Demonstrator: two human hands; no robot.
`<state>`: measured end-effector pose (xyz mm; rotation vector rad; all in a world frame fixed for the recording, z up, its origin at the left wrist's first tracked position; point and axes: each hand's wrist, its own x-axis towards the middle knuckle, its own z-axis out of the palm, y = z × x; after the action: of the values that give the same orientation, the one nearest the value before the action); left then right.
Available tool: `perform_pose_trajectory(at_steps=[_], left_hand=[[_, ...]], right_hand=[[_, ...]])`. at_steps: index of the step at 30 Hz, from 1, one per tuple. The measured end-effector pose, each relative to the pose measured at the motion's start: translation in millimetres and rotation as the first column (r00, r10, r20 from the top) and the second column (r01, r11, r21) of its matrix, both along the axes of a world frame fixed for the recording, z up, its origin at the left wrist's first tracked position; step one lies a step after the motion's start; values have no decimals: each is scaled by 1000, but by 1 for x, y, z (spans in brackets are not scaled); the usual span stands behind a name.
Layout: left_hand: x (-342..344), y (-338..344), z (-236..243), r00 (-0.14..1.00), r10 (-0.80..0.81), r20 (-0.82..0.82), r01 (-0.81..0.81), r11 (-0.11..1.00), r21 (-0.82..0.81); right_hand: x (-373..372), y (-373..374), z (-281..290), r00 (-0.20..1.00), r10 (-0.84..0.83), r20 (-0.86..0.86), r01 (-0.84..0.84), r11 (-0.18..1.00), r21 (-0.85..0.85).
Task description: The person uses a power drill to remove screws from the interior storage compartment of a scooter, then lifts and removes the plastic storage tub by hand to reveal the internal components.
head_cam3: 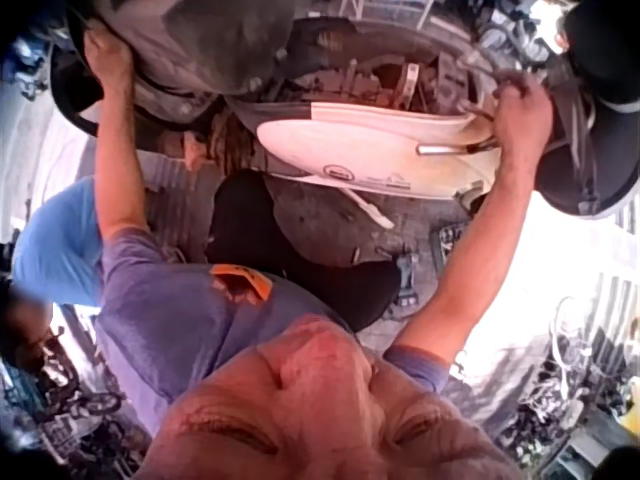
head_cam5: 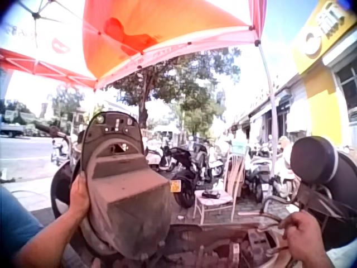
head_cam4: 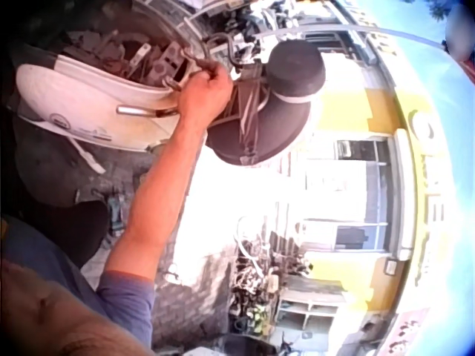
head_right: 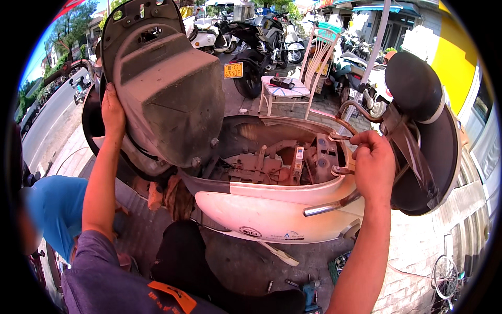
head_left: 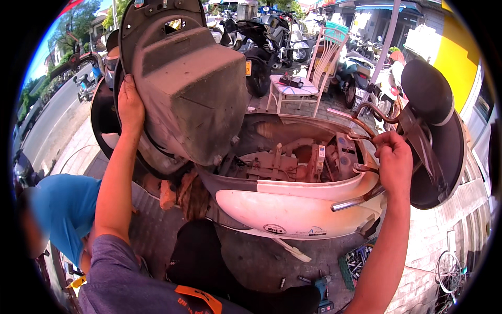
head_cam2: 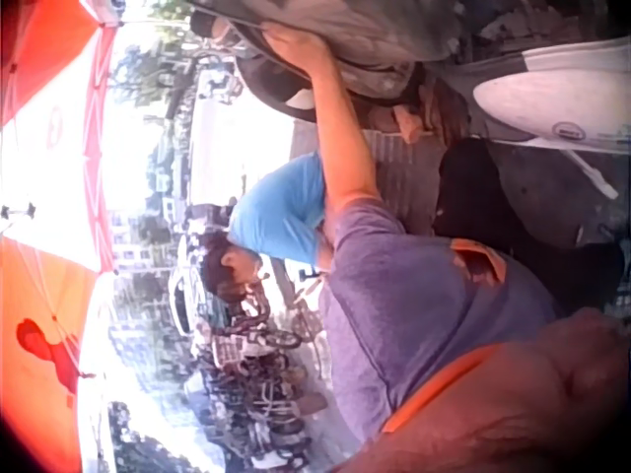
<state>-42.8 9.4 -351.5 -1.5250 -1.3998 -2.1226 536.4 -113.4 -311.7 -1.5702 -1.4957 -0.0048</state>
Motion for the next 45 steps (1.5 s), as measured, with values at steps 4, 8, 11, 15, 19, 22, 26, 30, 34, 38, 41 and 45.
perform_pose_trajectory(at_steps=[4,8,11,15,19,22,26,30,34,38,41,45], left_hand=[[4,0,1,1000,-12,-5,12,1000,10],[5,0,3,1000,-14,-9,14,1000,-3],[2,2,2,999,-51,-7,51,999,2],[3,0,2,999,-38,12,38,999,1],[1,5,-5,997,-75,34,75,997,-7],[5,-1,3,999,-48,11,48,999,19],[10,-2,2,997,-68,24,68,998,18],[8,-13,10,999,31,-18,-31,1000,3],[35,-25,16,999,2,-38,-1,1000,21],[102,-27,16,987,-153,-58,151,988,-31],[124,-50,22,966,-196,-168,182,978,-98],[178,-61,4,900,-244,-360,210,969,-133]], right_hand=[[-5,-4,3,1000,-7,-16,7,1000,-19],[-3,-2,2,999,-10,-37,10,1000,-8],[-3,-1,1,998,9,-70,-10,1000,-6],[-5,-2,2,997,2,-75,-3,1000,-13],[-5,-3,3,997,-11,-70,10,1000,-23],[-1,-1,2,997,5,-82,-7,1000,-16],[-2,-2,3,998,-25,-65,23,999,-30],[-3,4,-2,996,26,-88,-27,1000,-11],[2,6,-5,999,36,-26,-36,999,-7],[18,-7,-1,1000,-18,-16,18,1000,23],[9,4,-6,1000,8,-20,-7,1000,24],[8,4,-5,1000,4,-19,-4,1000,-3]])
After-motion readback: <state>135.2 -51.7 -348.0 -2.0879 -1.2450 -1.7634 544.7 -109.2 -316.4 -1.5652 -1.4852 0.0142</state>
